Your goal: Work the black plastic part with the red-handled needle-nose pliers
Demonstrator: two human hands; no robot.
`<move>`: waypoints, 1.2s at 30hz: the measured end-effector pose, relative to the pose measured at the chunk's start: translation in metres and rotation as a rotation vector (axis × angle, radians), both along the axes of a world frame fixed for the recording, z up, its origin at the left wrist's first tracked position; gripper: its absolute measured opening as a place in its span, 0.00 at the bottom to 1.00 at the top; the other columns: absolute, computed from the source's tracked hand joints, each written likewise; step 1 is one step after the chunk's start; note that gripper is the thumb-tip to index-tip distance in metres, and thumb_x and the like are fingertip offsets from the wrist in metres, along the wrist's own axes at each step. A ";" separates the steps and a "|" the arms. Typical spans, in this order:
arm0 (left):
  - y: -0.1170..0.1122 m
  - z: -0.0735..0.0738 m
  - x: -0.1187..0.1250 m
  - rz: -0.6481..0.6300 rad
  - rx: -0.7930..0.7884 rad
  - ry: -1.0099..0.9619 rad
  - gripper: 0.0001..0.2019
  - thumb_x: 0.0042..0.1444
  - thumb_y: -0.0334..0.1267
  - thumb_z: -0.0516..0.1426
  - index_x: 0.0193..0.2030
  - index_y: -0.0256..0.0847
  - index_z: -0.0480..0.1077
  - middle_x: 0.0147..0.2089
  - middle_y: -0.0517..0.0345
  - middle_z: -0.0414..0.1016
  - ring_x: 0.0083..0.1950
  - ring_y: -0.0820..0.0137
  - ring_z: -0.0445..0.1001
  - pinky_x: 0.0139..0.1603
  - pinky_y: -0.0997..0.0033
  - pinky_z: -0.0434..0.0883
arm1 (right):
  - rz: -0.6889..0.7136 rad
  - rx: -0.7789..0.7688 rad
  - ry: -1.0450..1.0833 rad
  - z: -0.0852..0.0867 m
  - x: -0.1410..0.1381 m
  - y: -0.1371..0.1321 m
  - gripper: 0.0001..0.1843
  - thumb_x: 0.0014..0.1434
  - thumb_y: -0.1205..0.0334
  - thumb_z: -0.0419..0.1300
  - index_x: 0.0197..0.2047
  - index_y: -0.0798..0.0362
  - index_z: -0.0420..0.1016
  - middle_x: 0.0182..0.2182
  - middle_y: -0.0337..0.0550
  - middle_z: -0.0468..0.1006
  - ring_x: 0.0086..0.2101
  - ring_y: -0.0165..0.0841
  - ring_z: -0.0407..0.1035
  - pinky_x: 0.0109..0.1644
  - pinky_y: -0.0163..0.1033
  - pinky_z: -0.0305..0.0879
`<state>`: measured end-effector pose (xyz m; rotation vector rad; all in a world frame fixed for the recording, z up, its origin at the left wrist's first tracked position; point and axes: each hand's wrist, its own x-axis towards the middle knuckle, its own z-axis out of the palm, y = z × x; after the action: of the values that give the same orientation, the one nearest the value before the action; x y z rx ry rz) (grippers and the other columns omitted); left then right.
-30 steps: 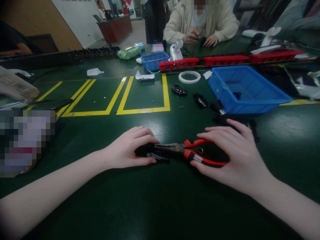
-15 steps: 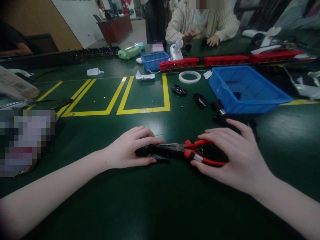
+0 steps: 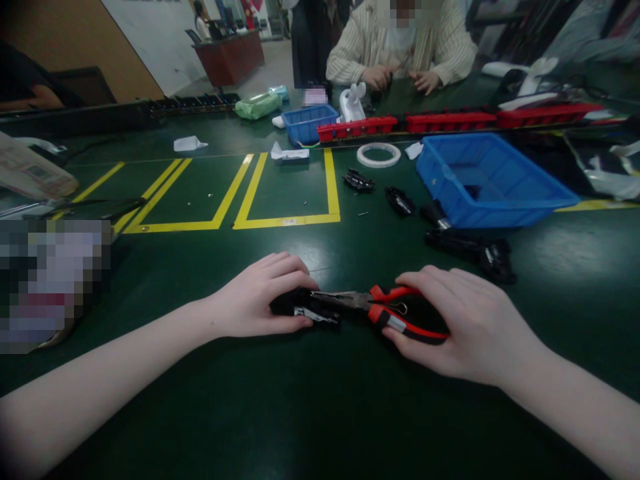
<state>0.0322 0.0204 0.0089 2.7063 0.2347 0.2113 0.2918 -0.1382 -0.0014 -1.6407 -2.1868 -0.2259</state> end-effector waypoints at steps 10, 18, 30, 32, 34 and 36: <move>0.000 -0.001 0.001 0.000 0.001 -0.004 0.17 0.59 0.48 0.58 0.47 0.37 0.68 0.45 0.54 0.70 0.44 0.65 0.67 0.42 0.67 0.65 | 0.022 0.006 -0.124 0.002 -0.002 0.003 0.24 0.55 0.41 0.57 0.45 0.52 0.67 0.32 0.45 0.75 0.25 0.35 0.70 0.25 0.41 0.68; -0.001 0.002 0.000 0.012 -0.146 0.005 0.16 0.60 0.44 0.58 0.49 0.38 0.63 0.46 0.54 0.72 0.45 0.66 0.71 0.46 0.66 0.68 | -0.012 -0.004 -0.076 0.003 0.000 0.003 0.20 0.56 0.48 0.56 0.47 0.51 0.66 0.33 0.46 0.75 0.26 0.38 0.70 0.27 0.44 0.68; -0.008 0.004 0.002 0.037 -0.188 0.041 0.15 0.63 0.46 0.56 0.51 0.39 0.65 0.45 0.56 0.72 0.44 0.67 0.70 0.44 0.66 0.65 | -0.036 -0.018 -0.040 -0.002 -0.002 0.001 0.20 0.56 0.47 0.56 0.46 0.50 0.67 0.33 0.46 0.75 0.27 0.38 0.69 0.28 0.45 0.66; -0.008 0.003 0.003 0.045 -0.189 0.038 0.15 0.62 0.48 0.56 0.48 0.39 0.66 0.44 0.57 0.73 0.44 0.67 0.70 0.43 0.67 0.65 | -0.028 -0.009 -0.029 -0.001 -0.004 0.002 0.19 0.55 0.48 0.56 0.46 0.50 0.67 0.33 0.46 0.75 0.27 0.38 0.69 0.29 0.44 0.66; -0.007 0.002 0.004 0.051 -0.186 0.036 0.16 0.61 0.49 0.57 0.47 0.39 0.66 0.44 0.57 0.73 0.43 0.66 0.70 0.43 0.67 0.65 | -0.014 -0.001 -0.026 -0.001 -0.005 0.003 0.19 0.55 0.49 0.57 0.46 0.50 0.68 0.32 0.46 0.75 0.27 0.38 0.69 0.28 0.44 0.66; -0.005 0.001 0.004 0.048 -0.187 0.042 0.16 0.60 0.49 0.58 0.47 0.39 0.66 0.43 0.57 0.73 0.43 0.66 0.71 0.43 0.67 0.65 | -0.009 0.004 -0.027 0.000 -0.004 0.003 0.19 0.55 0.49 0.57 0.46 0.50 0.68 0.32 0.46 0.75 0.27 0.38 0.69 0.28 0.44 0.66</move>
<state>0.0363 0.0152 0.0102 2.5234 0.3161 0.1394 0.2874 -0.1353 -0.0017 -1.6550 -2.1977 -0.2557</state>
